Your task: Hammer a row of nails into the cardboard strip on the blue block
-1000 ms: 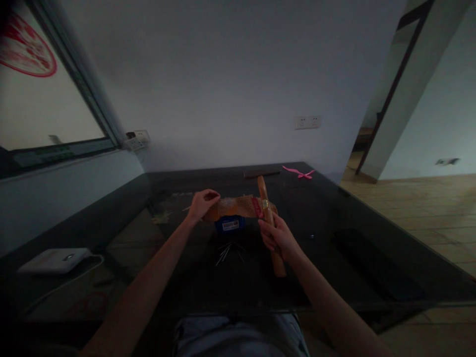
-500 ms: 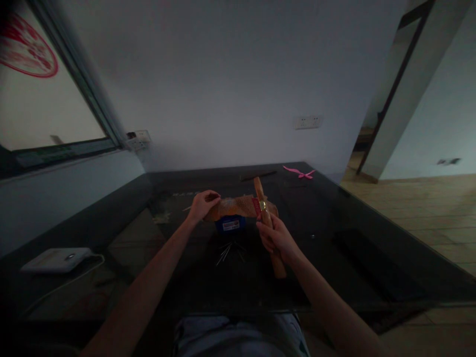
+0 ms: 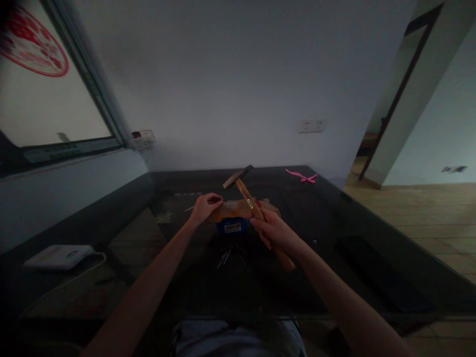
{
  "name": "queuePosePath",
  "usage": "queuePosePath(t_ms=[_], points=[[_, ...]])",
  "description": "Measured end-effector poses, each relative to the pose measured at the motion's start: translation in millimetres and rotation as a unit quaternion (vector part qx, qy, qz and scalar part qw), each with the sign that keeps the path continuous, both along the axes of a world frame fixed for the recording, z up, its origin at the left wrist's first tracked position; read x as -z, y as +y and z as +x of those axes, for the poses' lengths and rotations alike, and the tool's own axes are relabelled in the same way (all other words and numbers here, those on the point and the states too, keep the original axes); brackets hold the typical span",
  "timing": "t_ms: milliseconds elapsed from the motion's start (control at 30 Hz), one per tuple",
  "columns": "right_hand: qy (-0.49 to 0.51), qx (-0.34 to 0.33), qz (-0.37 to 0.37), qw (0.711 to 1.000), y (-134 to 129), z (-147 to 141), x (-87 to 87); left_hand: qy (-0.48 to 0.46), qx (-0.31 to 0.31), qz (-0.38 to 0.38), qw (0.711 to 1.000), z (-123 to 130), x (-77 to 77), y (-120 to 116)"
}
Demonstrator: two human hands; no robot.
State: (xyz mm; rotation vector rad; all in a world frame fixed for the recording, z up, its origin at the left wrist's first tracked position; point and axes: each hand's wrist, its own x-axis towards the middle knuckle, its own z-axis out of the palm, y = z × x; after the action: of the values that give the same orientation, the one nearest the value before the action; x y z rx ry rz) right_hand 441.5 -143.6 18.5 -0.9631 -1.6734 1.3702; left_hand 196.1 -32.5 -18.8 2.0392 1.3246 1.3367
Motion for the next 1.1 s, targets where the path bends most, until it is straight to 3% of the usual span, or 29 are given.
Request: queuePosePath(t_ms=[167, 500, 667, 833, 1100], points=[[-0.134, 0.018, 0.061, 0.989, 14, 0, -22.3, -0.008, -0.006, -0.016, 1.000, 0, 1.5, 1], [-0.331, 0.025, 0.066, 0.941, 8, -9, -64.9, 0.040, -0.046, -0.019, 0.998, 0, 0.6, -1], [-0.356, -0.026, 0.067, 0.932, 8, -11, -70.3, 0.066, -0.057, -0.011, 0.996, 0, -1.9, -6], [-0.325, 0.021, 0.086, 0.941, 13, -8, -70.9, 0.042, -0.044, -0.015, 0.998, 1, -0.7, -7], [-0.321, -0.027, 0.072, 0.944, 13, -10, -63.7, 0.066, -0.049, -0.014, 0.996, 0, -1.5, -7]])
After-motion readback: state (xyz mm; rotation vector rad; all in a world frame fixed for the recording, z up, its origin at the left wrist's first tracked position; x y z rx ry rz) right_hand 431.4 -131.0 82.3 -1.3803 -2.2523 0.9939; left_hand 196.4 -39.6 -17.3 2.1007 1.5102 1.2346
